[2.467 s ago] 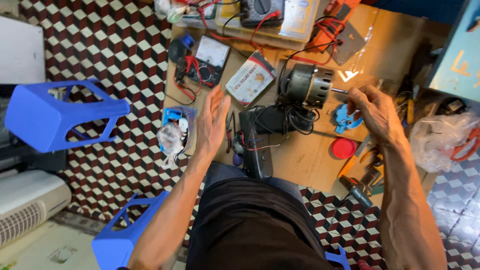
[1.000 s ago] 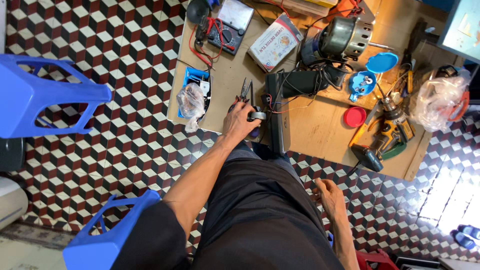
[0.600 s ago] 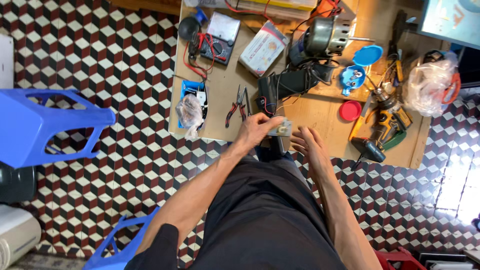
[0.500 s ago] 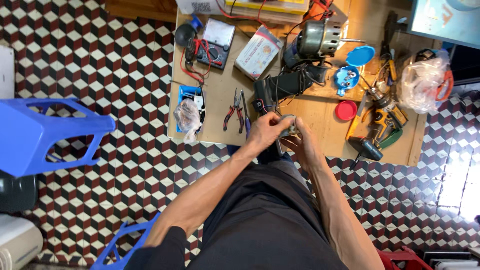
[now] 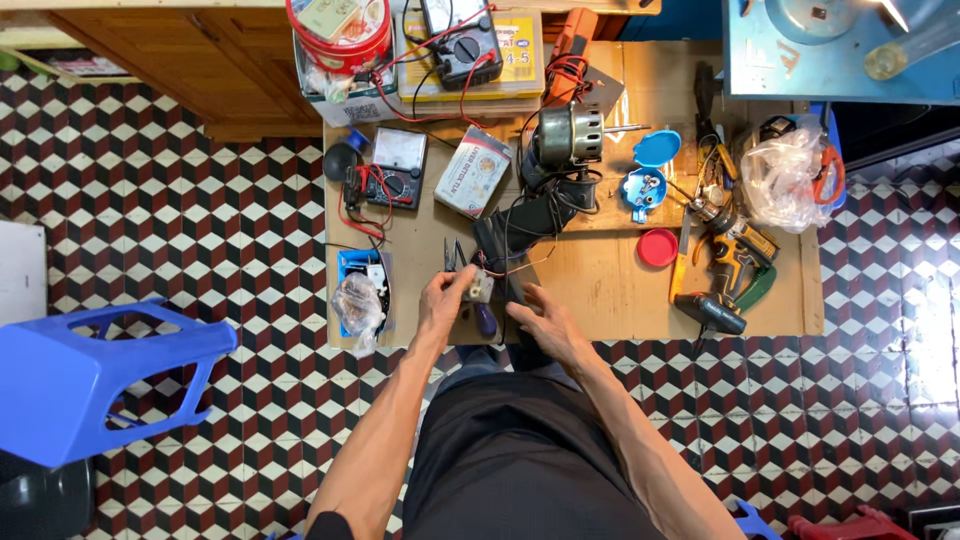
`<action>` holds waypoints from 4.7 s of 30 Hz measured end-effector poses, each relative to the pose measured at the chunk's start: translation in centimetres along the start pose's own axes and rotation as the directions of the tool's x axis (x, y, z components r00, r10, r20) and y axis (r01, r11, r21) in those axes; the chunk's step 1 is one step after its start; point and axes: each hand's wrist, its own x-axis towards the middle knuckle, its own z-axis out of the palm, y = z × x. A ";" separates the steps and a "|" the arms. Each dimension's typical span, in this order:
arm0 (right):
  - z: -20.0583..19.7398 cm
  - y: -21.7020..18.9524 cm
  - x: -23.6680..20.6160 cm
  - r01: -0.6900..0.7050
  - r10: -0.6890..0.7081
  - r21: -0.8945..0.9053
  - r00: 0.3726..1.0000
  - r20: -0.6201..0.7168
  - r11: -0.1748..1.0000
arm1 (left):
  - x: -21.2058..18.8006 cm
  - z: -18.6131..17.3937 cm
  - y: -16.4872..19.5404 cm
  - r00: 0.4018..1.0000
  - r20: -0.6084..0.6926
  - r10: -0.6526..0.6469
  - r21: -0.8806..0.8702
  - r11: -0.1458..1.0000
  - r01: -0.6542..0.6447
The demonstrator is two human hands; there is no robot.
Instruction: The person disassembles a handheld blender motor, uses a screwdriver to adjust internal components, and reassembles the unit. They handle the motor housing, shaft, and electrical wires, then reconnect the power cord and test the assembly.
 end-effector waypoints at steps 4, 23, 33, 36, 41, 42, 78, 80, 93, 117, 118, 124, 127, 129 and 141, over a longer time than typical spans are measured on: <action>-2.4 1.6 -0.8 -0.067 0.047 -0.127 0.987 -0.152 0.990 | 1.2 -0.5 0.2 0.982 -0.004 0.190 0.231 0.955 -0.184; -6.3 -2.1 7.1 -0.051 0.137 0.239 0.924 -0.358 0.970 | 1.6 -0.3 0.2 0.966 -0.061 0.250 0.366 0.906 -0.211; -5.8 -0.9 9.8 -0.117 0.191 0.682 0.981 -0.034 0.722 | 0.0 3.3 3.7 0.884 0.121 0.452 0.535 0.720 -0.442; -5.5 -0.3 9.1 -0.128 0.123 0.683 0.991 0.055 0.719 | 0.0 4.1 4.3 0.876 0.148 0.458 0.601 0.662 -0.448; -4.8 0.4 8.0 -0.208 0.107 0.718 0.977 0.184 0.665 | 0.2 4.4 5.4 0.863 0.164 0.477 0.597 0.648 -0.472; -4.7 0.5 7.9 -0.208 0.092 0.732 0.976 0.196 0.649 | 0.4 4.7 5.5 0.885 0.147 0.442 0.600 0.671 -0.435; -2.4 2.0 7.5 -0.114 0.206 0.788 0.978 -0.017 0.604 | 4.4 -1.8 4.4 0.738 0.203 0.644 0.720 0.413 -0.558; -2.6 2.2 7.5 -0.112 0.212 0.780 0.977 -0.027 0.615 | 2.2 -0.6 2.8 0.847 0.284 0.449 0.645 0.565 -0.515; -1.3 3.4 6.4 -0.150 0.151 0.654 0.987 0.054 0.741 | 2.9 1.1 -0.3 0.955 0.261 0.143 0.699 0.654 -0.289; -12.6 3.2 7.4 -0.052 -0.094 -0.282 0.871 -0.482 0.958 | 0.0 4.4 -1.8 0.896 0.190 0.402 0.472 0.763 -0.442; -13.0 3.1 7.5 -0.045 -0.233 -0.503 0.849 -0.474 0.863 | -0.1 4.7 -1.3 0.912 0.162 0.377 0.452 0.793 -0.408; -14.9 2.5 6.3 -0.013 -0.660 -0.836 0.606 -0.443 0.549 | 2.4 5.9 3.3 0.931 0.075 0.357 0.257 0.895 -0.364; -13.2 2.1 5.4 -0.029 -0.154 -0.331 0.843 -0.516 0.943 | 5.8 7.3 7.0 0.897 0.039 0.440 0.109 0.890 -0.442; -10.5 1.7 5.8 0.131 -0.155 -0.084 0.887 -0.435 0.988 | 7.9 8.7 9.7 0.878 0.040 0.476 0.073 0.875 -0.478; -4.8 -2.4 11.5 0.256 -0.077 0.531 0.939 -0.335 0.808 | 11.9 10.1 12.7 0.973 0.068 0.220 0.313 0.922 -0.230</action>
